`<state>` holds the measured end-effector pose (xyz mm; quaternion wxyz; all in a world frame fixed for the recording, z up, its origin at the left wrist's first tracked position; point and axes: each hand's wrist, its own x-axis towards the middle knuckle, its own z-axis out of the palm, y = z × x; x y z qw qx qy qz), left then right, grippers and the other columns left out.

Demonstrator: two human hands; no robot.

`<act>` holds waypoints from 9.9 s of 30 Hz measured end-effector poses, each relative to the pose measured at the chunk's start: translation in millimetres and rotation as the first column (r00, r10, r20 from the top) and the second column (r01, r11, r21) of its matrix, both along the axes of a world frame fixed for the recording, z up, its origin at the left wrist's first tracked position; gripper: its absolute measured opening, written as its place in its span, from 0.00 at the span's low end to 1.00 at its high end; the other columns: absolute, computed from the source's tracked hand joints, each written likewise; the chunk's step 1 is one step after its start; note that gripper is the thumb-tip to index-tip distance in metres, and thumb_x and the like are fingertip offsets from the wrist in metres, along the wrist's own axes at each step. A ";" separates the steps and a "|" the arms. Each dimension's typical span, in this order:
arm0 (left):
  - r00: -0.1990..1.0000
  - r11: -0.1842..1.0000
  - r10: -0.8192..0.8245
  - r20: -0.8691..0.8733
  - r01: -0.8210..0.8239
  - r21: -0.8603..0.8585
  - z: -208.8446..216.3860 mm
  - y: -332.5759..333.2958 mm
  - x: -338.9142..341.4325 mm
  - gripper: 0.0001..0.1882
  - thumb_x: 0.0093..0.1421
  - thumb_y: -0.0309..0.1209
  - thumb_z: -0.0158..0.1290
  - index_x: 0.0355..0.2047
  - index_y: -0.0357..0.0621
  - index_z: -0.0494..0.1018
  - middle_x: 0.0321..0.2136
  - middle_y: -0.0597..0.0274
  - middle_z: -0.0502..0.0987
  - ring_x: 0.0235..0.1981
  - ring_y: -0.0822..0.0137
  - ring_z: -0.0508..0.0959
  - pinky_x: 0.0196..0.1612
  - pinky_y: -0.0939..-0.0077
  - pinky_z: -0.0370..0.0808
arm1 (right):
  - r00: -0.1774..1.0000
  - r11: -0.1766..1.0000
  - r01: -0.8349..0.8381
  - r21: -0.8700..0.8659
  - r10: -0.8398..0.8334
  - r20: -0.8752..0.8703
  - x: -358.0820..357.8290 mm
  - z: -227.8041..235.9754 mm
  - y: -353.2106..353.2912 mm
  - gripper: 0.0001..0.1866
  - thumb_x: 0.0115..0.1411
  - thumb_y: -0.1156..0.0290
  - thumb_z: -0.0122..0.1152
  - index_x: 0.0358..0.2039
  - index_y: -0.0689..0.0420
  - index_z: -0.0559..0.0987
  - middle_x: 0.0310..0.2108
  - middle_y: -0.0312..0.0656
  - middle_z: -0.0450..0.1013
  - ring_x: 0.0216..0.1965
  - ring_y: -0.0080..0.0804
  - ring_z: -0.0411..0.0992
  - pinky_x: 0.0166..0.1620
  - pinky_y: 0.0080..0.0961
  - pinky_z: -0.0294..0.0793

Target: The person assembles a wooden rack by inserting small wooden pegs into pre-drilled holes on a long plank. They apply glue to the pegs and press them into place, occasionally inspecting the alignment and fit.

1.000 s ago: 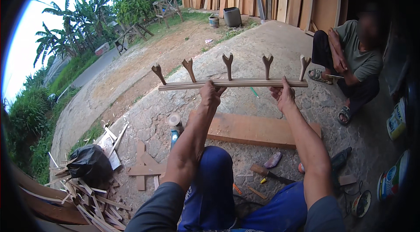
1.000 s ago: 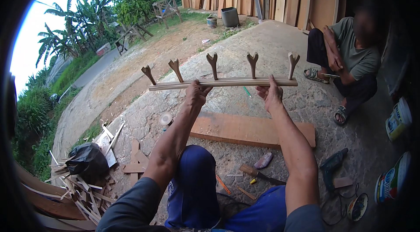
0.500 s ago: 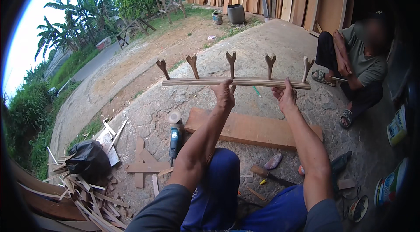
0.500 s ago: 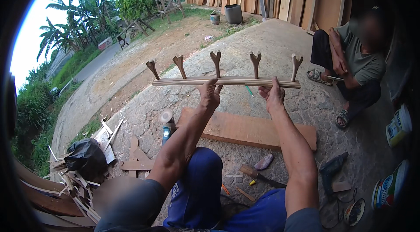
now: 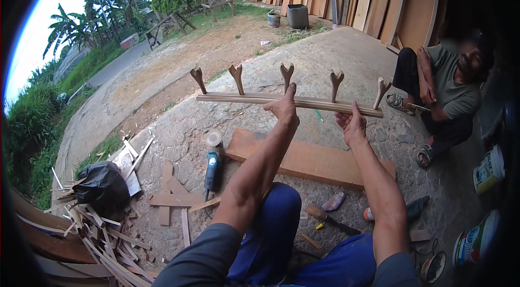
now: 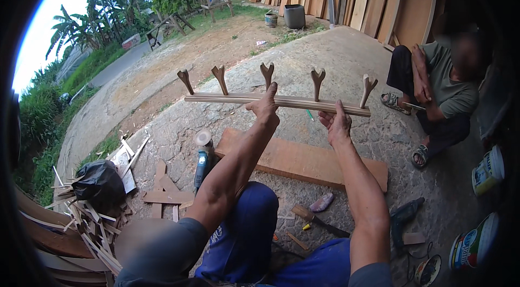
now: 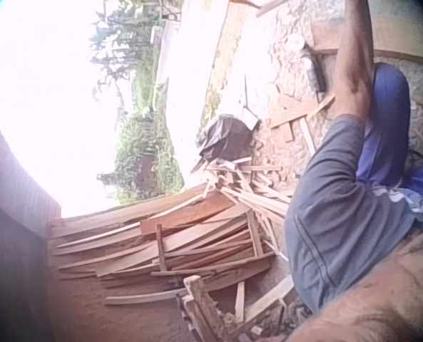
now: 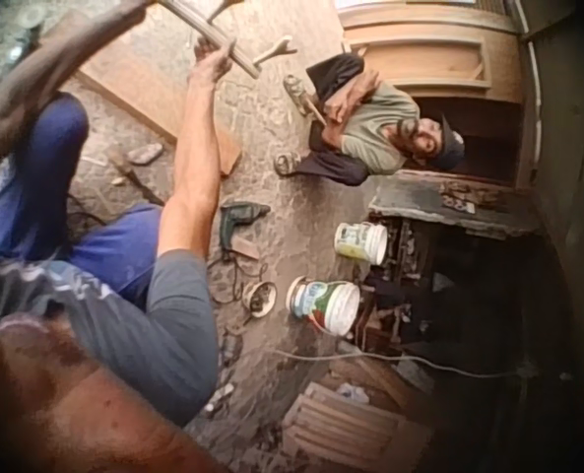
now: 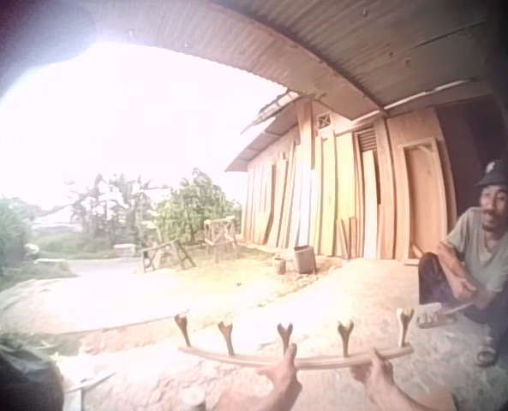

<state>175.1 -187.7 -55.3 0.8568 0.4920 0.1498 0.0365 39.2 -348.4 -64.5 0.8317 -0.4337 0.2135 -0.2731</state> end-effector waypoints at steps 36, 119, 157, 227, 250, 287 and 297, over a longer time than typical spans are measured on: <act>0.999 0.999 0.031 -0.026 -0.031 0.030 7.6 7.4 -2.1 0.54 0.43 0.43 0.73 0.54 0.31 0.44 0.57 0.30 0.56 0.59 0.46 0.63 0.63 0.63 0.60 | 0.997 0.997 -0.072 -0.025 0.073 0.018 4.7 -3.9 3.1 0.22 0.64 0.52 0.55 0.44 0.60 0.74 0.34 0.46 0.79 0.32 0.33 0.81 0.29 0.22 0.81; 0.748 0.742 -0.650 0.139 0.663 -0.097 16.6 28.7 -33.7 0.13 0.60 0.33 0.44 0.26 0.38 0.73 0.19 0.57 0.72 0.14 0.65 0.72 0.16 0.71 0.69 | 0.908 0.560 -0.237 -0.794 0.418 0.024 29.6 50.0 87.2 0.34 0.63 0.80 0.44 0.70 0.48 0.54 0.21 0.28 0.62 0.21 0.14 0.59 0.26 0.16 0.65; 0.114 0.030 -0.985 0.132 0.856 -0.516 26.8 14.3 -37.7 0.17 0.68 0.41 0.39 0.36 0.41 0.70 0.20 0.62 0.71 0.17 0.70 0.72 0.17 0.82 0.73 | 0.953 0.475 -0.167 -0.864 0.301 -0.019 -4.5 109.8 43.4 0.18 0.58 0.57 0.67 0.35 0.62 0.79 0.26 0.39 0.77 0.29 0.27 0.76 0.34 0.24 0.74; 0.412 0.196 -0.783 -0.465 0.874 0.445 -173.6 -2.7 -4.0 0.12 0.61 0.28 0.47 0.39 0.31 0.75 0.33 0.55 0.79 0.29 0.67 0.81 0.32 0.73 0.78 | 0.859 -0.042 -0.432 -0.901 0.286 -0.425 7.6 -116.9 32.8 0.23 0.56 0.73 0.61 0.51 0.56 0.63 0.44 0.50 0.69 0.48 0.52 0.72 0.48 0.43 0.73; 0.139 0.084 -0.867 -0.478 0.987 0.135 -131.0 4.4 8.9 0.29 0.64 0.56 0.47 0.38 0.39 0.76 0.32 0.61 0.79 0.35 0.66 0.81 0.41 0.65 0.80 | 0.865 0.085 -0.441 -0.893 0.304 -0.398 16.3 -139.7 20.8 0.24 0.58 0.56 0.64 0.42 0.61 0.67 0.38 0.54 0.74 0.42 0.50 0.75 0.44 0.39 0.74; 0.153 -0.787 -0.363 -0.919 0.478 0.390 -85.4 -57.6 -16.0 0.14 0.61 0.34 0.53 0.41 0.38 0.81 0.19 0.63 0.77 0.17 0.79 0.71 0.20 0.78 0.68 | 0.913 0.166 -0.403 -0.900 0.010 -0.407 5.7 -230.3 -50.6 0.25 0.48 0.70 0.58 0.50 0.50 0.77 0.39 0.38 0.75 0.40 0.35 0.75 0.41 0.33 0.78; 0.115 -0.824 -0.368 -0.923 0.420 0.381 -88.6 -60.8 -13.3 0.14 0.60 0.34 0.53 0.39 0.36 0.81 0.17 0.64 0.76 0.18 0.79 0.70 0.23 0.77 0.67 | 0.945 0.242 -0.309 -0.920 -0.030 -0.325 5.3 -228.7 -48.8 0.17 0.53 0.70 0.55 0.45 0.50 0.80 0.36 0.37 0.76 0.37 0.38 0.77 0.38 0.36 0.79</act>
